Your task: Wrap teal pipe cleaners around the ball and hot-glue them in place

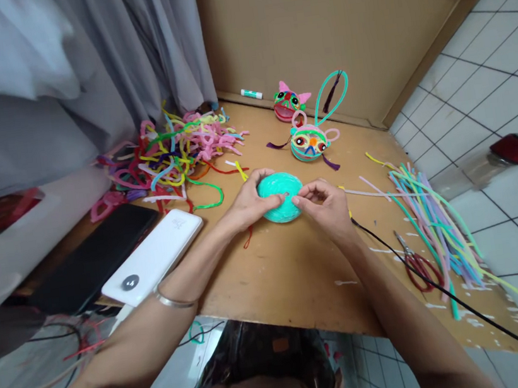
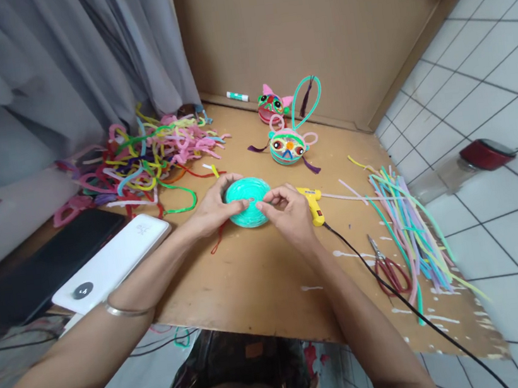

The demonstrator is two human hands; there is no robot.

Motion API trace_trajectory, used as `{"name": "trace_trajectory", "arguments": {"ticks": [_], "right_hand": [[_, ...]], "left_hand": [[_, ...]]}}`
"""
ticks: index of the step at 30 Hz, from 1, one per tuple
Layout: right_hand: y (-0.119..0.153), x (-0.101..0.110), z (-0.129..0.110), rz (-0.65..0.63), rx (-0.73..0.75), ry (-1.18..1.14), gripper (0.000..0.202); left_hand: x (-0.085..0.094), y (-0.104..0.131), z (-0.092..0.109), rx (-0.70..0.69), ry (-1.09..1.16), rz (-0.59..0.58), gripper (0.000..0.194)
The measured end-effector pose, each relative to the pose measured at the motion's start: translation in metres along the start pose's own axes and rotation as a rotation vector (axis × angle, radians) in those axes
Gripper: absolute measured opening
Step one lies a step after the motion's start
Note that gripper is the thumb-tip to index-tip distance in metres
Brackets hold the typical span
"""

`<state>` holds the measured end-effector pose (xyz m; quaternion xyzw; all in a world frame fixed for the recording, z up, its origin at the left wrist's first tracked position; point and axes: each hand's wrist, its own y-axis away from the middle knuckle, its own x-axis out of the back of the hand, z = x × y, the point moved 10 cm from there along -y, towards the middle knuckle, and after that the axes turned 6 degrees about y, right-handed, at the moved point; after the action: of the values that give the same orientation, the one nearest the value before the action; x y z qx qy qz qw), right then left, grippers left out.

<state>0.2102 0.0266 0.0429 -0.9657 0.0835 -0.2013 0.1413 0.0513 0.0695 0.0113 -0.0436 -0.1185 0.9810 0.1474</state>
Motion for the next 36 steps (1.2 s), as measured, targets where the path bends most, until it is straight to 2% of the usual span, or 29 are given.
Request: {"name": "trace_trajectory", "arguments": {"ticks": [8, 16, 23, 28, 36], "right_hand": [[-0.004, -0.006, 0.002, -0.078, -0.172, 0.004, 0.041], [-0.005, -0.010, 0.001, -0.169, -0.261, 0.055, 0.038], [-0.007, -0.010, 0.009, -0.145, -0.242, -0.013, 0.042], [-0.006, -0.004, 0.015, -0.060, -0.259, -0.074, 0.051], [-0.003, -0.006, 0.018, -0.055, -0.240, -0.099, 0.043]], "left_hand": [[-0.002, 0.002, 0.002, 0.020, -0.086, 0.009, 0.064], [-0.008, 0.007, 0.007, 0.031, -0.203, -0.001, 0.058], [-0.009, 0.008, 0.004, 0.037, -0.231, -0.028, 0.059], [-0.010, 0.009, 0.001, 0.016, -0.193, -0.042, 0.059], [-0.012, 0.010, 0.000, 0.046, -0.173, -0.068, 0.064]]}}
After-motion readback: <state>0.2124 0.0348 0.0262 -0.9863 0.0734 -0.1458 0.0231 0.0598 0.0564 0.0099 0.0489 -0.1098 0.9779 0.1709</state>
